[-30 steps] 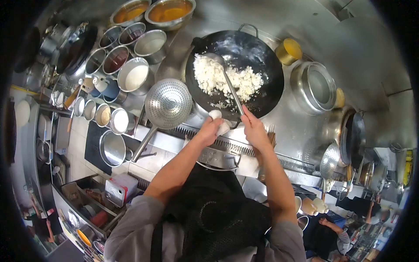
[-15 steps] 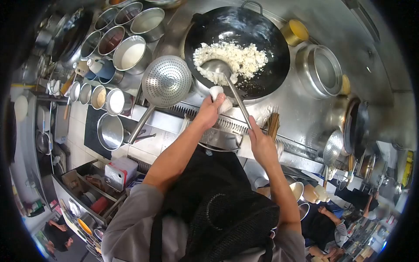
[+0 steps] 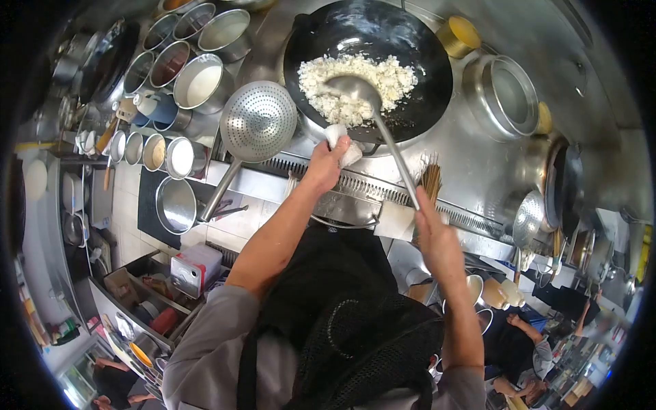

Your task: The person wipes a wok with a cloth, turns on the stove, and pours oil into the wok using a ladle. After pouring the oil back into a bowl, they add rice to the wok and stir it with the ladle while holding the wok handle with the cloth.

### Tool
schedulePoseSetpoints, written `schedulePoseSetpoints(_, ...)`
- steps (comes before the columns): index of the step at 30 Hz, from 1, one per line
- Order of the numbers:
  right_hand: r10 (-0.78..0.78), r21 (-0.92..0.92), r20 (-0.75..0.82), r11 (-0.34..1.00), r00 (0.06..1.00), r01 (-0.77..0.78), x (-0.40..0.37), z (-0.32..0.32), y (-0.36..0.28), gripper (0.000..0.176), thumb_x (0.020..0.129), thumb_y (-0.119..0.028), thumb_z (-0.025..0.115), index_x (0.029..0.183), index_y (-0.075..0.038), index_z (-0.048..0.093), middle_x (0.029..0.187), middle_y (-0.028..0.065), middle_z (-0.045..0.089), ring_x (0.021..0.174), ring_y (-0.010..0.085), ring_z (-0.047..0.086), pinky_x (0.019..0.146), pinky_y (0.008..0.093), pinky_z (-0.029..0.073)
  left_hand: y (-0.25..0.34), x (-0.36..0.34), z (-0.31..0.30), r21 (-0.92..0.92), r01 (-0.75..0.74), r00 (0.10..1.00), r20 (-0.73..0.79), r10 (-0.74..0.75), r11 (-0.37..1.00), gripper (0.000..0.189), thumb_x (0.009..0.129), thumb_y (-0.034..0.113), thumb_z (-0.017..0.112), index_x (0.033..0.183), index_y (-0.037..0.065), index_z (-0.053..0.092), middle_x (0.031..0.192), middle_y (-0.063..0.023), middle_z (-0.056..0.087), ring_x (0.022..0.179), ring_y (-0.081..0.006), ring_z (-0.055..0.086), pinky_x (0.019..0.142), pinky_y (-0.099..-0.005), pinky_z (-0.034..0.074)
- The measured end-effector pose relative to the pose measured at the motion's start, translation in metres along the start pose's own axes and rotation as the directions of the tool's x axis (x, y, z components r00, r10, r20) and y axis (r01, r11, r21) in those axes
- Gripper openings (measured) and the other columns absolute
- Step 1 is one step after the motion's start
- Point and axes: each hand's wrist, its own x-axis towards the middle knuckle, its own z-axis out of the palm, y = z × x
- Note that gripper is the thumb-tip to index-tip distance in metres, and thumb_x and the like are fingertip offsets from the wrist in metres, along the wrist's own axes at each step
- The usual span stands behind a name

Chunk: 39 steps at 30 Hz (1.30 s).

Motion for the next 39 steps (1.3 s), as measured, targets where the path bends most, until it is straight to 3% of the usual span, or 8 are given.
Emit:
schedulePoseSetpoints(1, -0.115, -0.109, 0.021, 0.987, 0.993, 0.117, -0.001, 0.012, 0.003, 0.040, 0.100, -0.021, 0.053, 0.140, -0.015, 0.052, 0.106, 0.0271, 0.065, 0.090, 0.0456, 0.064, 0.075, 0.0481, 0.052, -0.001, -0.001, 0.001, -0.020, 0.018, 1.000, -0.021, -0.018, 1.000, 0.031, 0.096, 0.020, 0.065, 0.113, -0.005, 0.058, 0.099, -0.0087, 0.065, 0.085, -0.0151, 0.061, 0.076, -0.0313, 0.052)
schedulePoseSetpoints(6, -0.065, 0.022, 0.054, 0.998, 0.996, 0.064, 0.018, 0.009, 0.004, 0.043, 0.100, -0.020, 0.053, 0.141, -0.013, 0.049, 0.106, 0.0274, 0.065, 0.090, 0.0471, 0.063, 0.075, 0.0485, 0.051, -0.008, 0.002, -0.002, -0.068, 0.040, 0.999, -0.024, -0.041, 0.997, 0.032, 0.095, 0.017, 0.066, 0.115, -0.006, 0.056, 0.103, -0.0102, 0.064, 0.086, -0.0161, 0.061, 0.078, -0.0331, 0.052)
schedulePoseSetpoints(16, -0.048, -0.033, 0.015, 0.998, 0.999, 0.048, 0.021, 0.012, 0.010, 0.042, 0.099, -0.023, 0.053, 0.140, -0.015, 0.051, 0.086, 0.0295, 0.065, 0.070, 0.0451, 0.064, 0.065, 0.0525, 0.049, -0.012, 0.009, -0.005, 0.046, 0.001, 0.998, -0.056, 0.001, 0.999, 0.033, 0.095, 0.021, 0.066, 0.113, -0.005, 0.059, 0.103, -0.0103, 0.065, 0.088, -0.0160, 0.061, 0.079, -0.0318, 0.052)
schedulePoseSetpoints(22, -0.204, -0.117, -0.063, 0.974, 0.977, 0.196, 0.042, 0.027, 0.020, 0.041, 0.099, -0.024, 0.055, 0.139, -0.021, 0.053, 0.071, 0.0280, 0.062, 0.063, 0.0451, 0.062, 0.062, 0.0517, 0.049, -0.004, 0.010, -0.001, -0.048, 0.007, 1.000, -0.028, -0.009, 0.999, 0.034, 0.095, 0.020, 0.067, 0.115, -0.006, 0.059, 0.103, -0.0107, 0.066, 0.087, -0.0159, 0.062, 0.077, -0.0314, 0.052)
schedulePoseSetpoints(26, -0.075, -0.118, -0.099, 0.991, 0.992, 0.063, 0.027, 0.028, 0.020, 0.041, 0.099, -0.026, 0.053, 0.140, -0.020, 0.052, 0.073, 0.0293, 0.062, 0.068, 0.0477, 0.062, 0.065, 0.0552, 0.047, -0.011, 0.010, -0.003, -0.003, 0.005, 0.999, -0.040, -0.005, 1.000, 0.033, 0.094, 0.019, 0.068, 0.114, -0.005, 0.058, 0.103, -0.0103, 0.065, 0.087, -0.0163, 0.062, 0.078, -0.0319, 0.053)
schedulePoseSetpoints(30, -0.263, -0.144, -0.099, 0.958, 0.960, 0.248, 0.054, 0.035, 0.044, 0.043, 0.099, -0.027, 0.053, 0.142, -0.024, 0.049, 0.071, 0.0279, 0.062, 0.067, 0.0467, 0.063, 0.062, 0.0555, 0.048, -0.014, 0.015, -0.005, -0.025, 0.016, 0.999, -0.041, -0.017, 1.000, 0.033, 0.093, 0.019, 0.069, 0.113, -0.005, 0.057, 0.102, -0.0102, 0.065, 0.087, -0.0167, 0.063, 0.079, -0.0324, 0.053)
schedulePoseSetpoints(33, -0.059, -0.146, -0.055, 0.988, 0.997, 0.050, 0.037, 0.017, 0.016, 0.042, 0.099, -0.028, 0.053, 0.141, -0.024, 0.050, 0.072, 0.0282, 0.063, 0.070, 0.0476, 0.063, 0.064, 0.0569, 0.048, -0.020, 0.015, -0.009, -0.021, 0.037, 0.998, -0.053, -0.039, 0.999, 0.034, 0.093, 0.019, 0.069, 0.113, -0.005, 0.056, 0.103, -0.0103, 0.065, 0.087, -0.0166, 0.063, 0.078, -0.0321, 0.053)
schedulePoseSetpoints(39, -0.090, -0.182, -0.072, 0.980, 0.993, 0.076, 0.047, 0.015, 0.028, 0.040, 0.099, -0.027, 0.053, 0.139, -0.023, 0.053, 0.076, 0.0288, 0.064, 0.074, 0.0481, 0.063, 0.064, 0.0560, 0.049, -0.009, 0.016, -0.006, -0.018, 0.065, 0.998, -0.013, -0.065, 0.998, 0.034, 0.097, 0.018, 0.063, 0.120, -0.005, 0.054, 0.109, -0.0093, 0.064, 0.094, -0.0172, 0.063, 0.084, -0.0322, 0.052)
